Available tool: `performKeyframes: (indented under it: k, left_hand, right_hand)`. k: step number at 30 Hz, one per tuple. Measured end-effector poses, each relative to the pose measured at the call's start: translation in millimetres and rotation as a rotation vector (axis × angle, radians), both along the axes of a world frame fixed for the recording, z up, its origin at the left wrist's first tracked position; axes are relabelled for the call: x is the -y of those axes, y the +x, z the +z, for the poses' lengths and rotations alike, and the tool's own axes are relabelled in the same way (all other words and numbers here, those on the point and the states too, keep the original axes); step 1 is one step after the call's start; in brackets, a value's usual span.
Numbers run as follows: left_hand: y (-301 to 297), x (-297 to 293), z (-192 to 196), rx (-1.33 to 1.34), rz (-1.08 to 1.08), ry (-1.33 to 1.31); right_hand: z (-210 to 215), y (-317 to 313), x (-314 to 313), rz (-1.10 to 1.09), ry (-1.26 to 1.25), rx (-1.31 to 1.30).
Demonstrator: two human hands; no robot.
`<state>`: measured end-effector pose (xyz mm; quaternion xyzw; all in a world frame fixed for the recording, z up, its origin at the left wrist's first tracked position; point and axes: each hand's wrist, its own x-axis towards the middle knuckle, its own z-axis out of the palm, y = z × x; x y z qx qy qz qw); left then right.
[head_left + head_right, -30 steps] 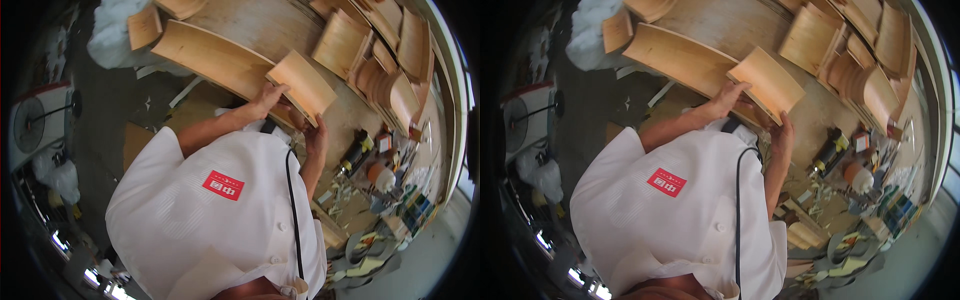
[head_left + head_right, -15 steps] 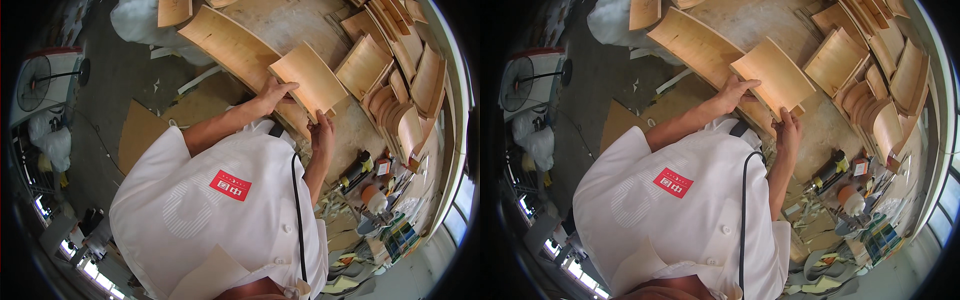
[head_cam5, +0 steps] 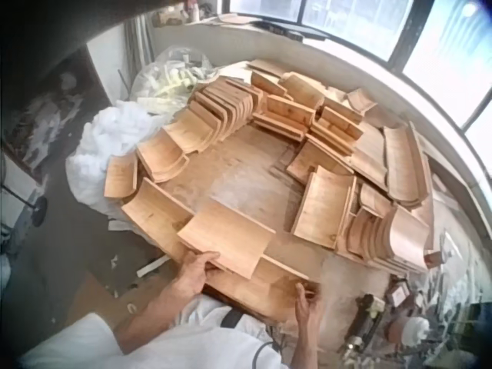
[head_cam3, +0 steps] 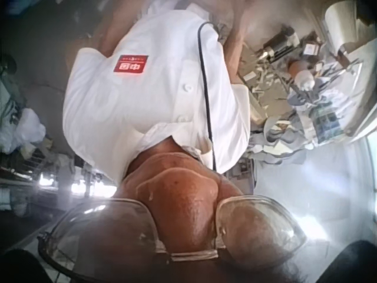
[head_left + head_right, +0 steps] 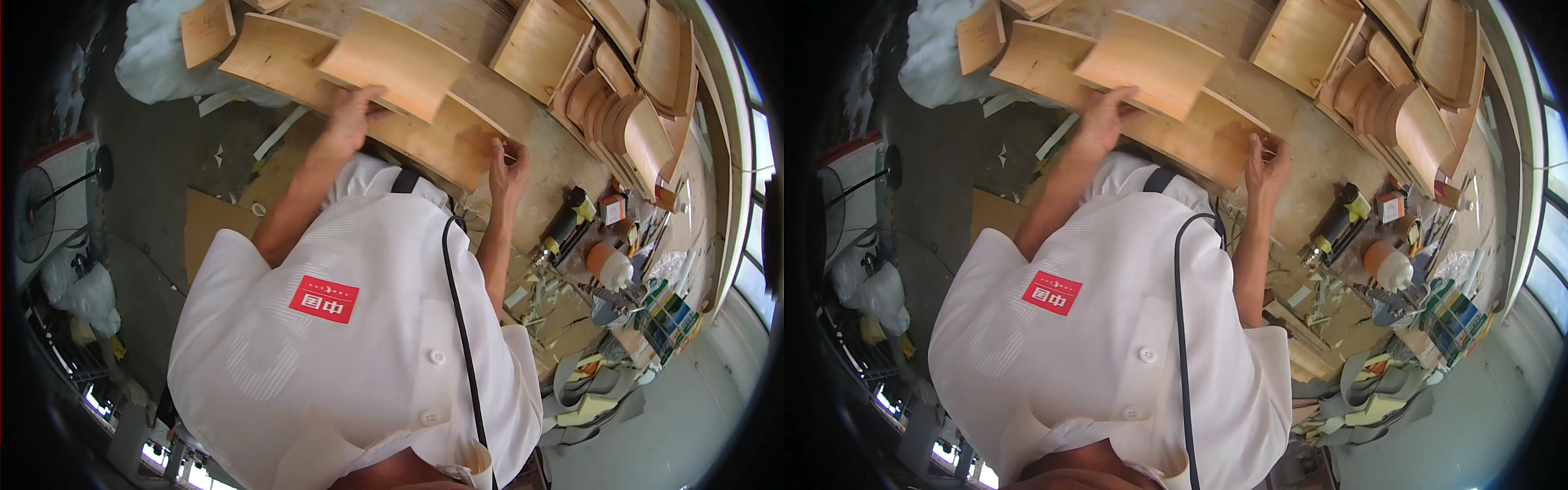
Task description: Assemble curved wood slats using a pneumatic nail gun to form furniture parts.
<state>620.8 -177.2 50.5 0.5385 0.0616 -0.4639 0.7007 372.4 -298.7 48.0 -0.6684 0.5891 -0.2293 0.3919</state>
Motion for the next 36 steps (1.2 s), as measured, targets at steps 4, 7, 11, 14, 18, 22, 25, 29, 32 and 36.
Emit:
performKeyframes:
  k: [4,7,11,14,18,22,25,29,32,36]
  left_hand:
    - [39,-27,-5,0.034,0.106,-0.015]
    - [61,-43,-7,0.076,0.159,0.024]
    - [71,-57,-16,0.078,0.252,0.042]
    - [79,-68,-12,0.084,0.326,0.047]
    - [91,-84,-3,0.167,0.411,0.105]
    - [107,-107,-10,0.237,0.539,0.133]
    - [125,-112,-15,0.248,0.598,0.181]
    - [154,-116,-31,0.3,0.58,0.269]
    - [165,-113,-41,0.302,0.464,0.279]
    - [176,-107,-53,0.299,0.252,0.28]
  right_hand:
    - [-31,-15,13,-0.018,-0.156,0.02]
    - [-39,-5,27,0.059,-0.197,0.043]
    - [-24,-14,45,0.22,0.172,0.269]
    - [-12,-41,54,0.18,0.271,0.309]
    - [-25,-114,78,0.058,0.056,0.176]
    - [10,-101,64,-0.184,-0.405,-0.138]
    - [36,-68,31,-0.023,0.027,0.16]
    - [39,-24,-27,0.372,0.81,0.225]
    - [10,-12,-51,0.214,1.063,0.336]
    - [-3,-2,-50,-0.276,1.385,0.83]
